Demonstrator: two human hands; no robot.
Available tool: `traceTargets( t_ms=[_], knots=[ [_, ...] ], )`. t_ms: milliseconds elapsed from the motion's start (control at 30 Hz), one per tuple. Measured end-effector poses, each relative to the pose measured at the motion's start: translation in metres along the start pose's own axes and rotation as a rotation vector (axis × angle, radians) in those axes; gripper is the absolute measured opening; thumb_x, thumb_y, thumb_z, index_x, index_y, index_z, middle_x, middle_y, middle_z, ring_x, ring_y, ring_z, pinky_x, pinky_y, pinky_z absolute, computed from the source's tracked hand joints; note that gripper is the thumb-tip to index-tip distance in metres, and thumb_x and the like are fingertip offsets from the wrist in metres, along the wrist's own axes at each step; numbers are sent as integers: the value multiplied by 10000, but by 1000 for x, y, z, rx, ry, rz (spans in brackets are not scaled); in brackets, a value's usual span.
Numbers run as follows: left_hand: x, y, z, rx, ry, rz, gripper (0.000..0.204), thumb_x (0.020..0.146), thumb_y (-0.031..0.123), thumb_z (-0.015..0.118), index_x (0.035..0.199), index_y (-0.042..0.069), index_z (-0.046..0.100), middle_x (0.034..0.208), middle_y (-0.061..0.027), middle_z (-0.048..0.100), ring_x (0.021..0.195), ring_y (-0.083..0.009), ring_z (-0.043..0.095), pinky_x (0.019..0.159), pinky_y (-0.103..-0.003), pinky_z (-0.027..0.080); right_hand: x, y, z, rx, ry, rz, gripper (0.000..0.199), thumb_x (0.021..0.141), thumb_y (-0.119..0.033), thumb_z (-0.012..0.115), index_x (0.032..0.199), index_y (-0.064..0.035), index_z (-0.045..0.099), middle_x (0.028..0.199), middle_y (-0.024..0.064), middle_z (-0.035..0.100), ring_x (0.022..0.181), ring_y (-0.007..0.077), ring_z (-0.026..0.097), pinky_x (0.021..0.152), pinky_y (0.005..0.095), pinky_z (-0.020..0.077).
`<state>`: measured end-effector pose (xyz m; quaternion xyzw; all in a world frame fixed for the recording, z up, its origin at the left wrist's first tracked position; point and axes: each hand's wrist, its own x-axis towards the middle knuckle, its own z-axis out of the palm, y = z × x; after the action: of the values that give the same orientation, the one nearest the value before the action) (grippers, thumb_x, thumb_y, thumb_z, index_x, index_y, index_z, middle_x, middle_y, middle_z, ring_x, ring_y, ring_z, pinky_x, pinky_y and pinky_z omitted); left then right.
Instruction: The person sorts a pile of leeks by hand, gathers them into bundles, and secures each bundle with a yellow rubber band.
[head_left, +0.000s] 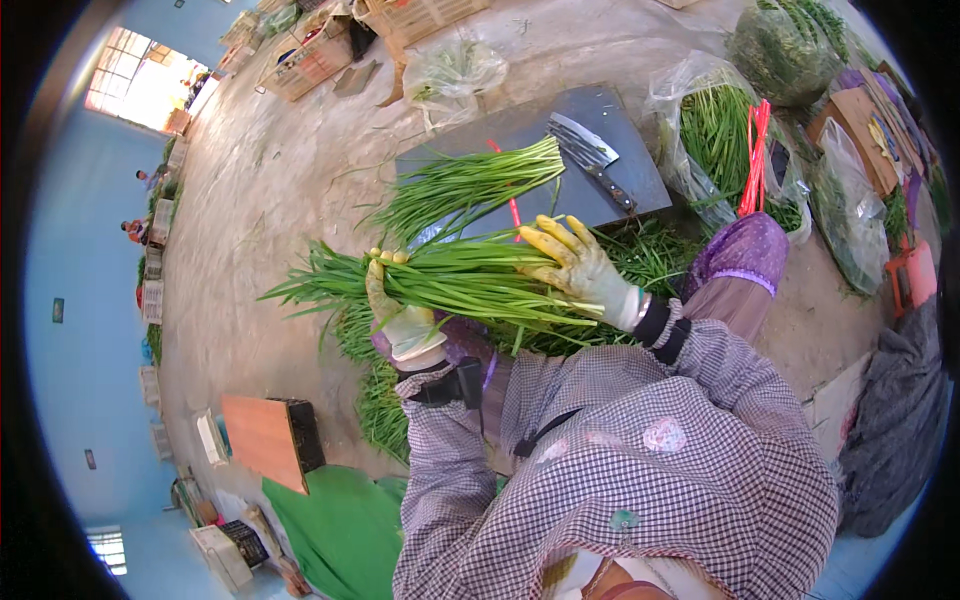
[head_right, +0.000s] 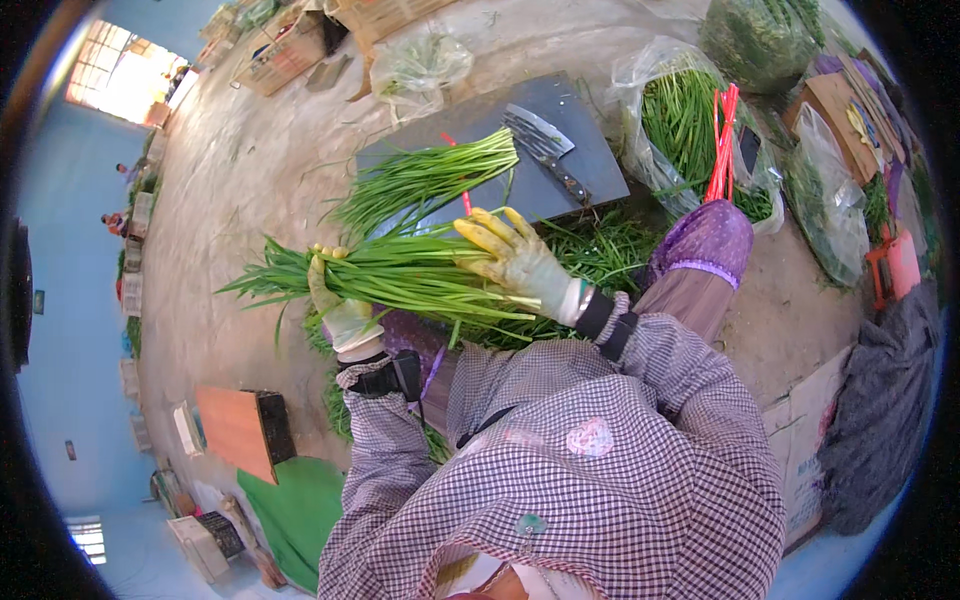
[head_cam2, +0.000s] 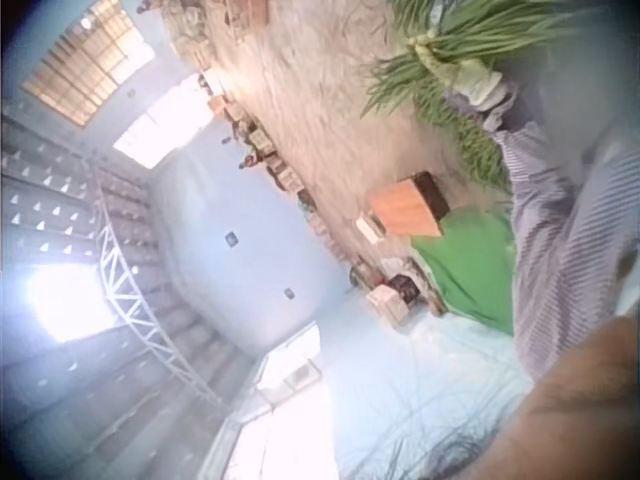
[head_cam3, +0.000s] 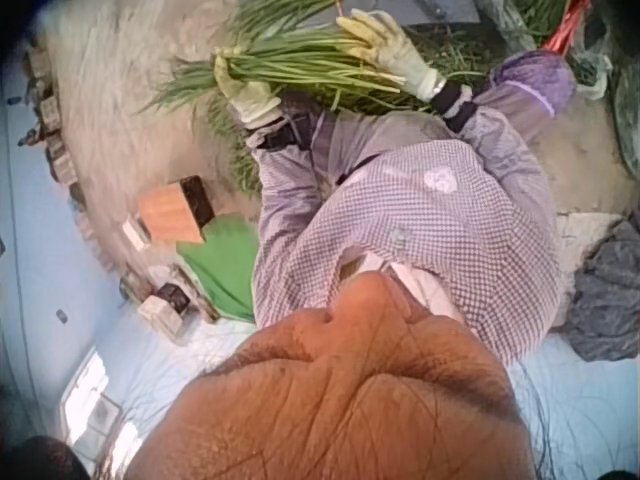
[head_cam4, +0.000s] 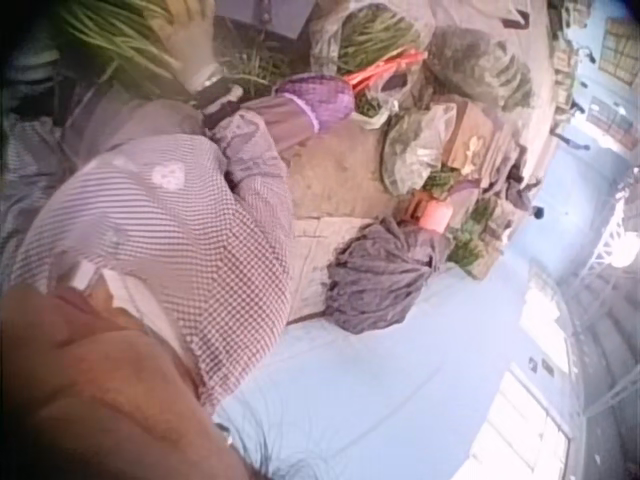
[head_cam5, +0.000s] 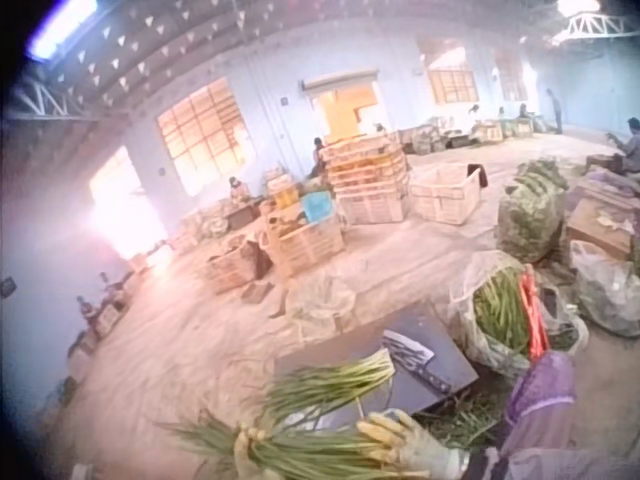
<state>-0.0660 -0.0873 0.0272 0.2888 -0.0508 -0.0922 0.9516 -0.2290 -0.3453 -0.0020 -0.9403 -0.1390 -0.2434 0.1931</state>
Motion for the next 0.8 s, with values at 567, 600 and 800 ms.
traceTargets(
  t_ms=[567, 600, 800],
  knots=[
    [-28, 103, -82, -208, 33, 293, 93, 930, 171, 681, 994, 118, 638, 880, 14, 601, 876, -140, 584, 870, -323, 496, -51, 34, -12, 149, -669, 267, 823, 866, -557, 720, 1486, -66, 496, 1444, 208, 553, 1327, 374, 545, 1150, 515, 373],
    [-28, 97, -77, -213, 38, 293, 95, 927, 164, 682, 997, 118, 637, 870, 19, 590, 864, -135, 577, 859, -322, 491, -40, 28, -2, 350, -518, 270, 962, 863, -626, 713, 1573, -74, 372, 1544, 229, 471, 1381, 380, 504, 1185, 484, 351],
    [-28, 63, -41, -226, -144, 236, 80, 927, 145, 660, 989, 116, 619, 811, 47, 514, 778, -100, 507, 817, -309, 445, 10, -10, 63, 1035, -296, 223, 795, 925, -548, 718, 1523, -87, 469, 1545, 203, 482, 1386, 365, 500, 1166, 445, 387]
  ],
)
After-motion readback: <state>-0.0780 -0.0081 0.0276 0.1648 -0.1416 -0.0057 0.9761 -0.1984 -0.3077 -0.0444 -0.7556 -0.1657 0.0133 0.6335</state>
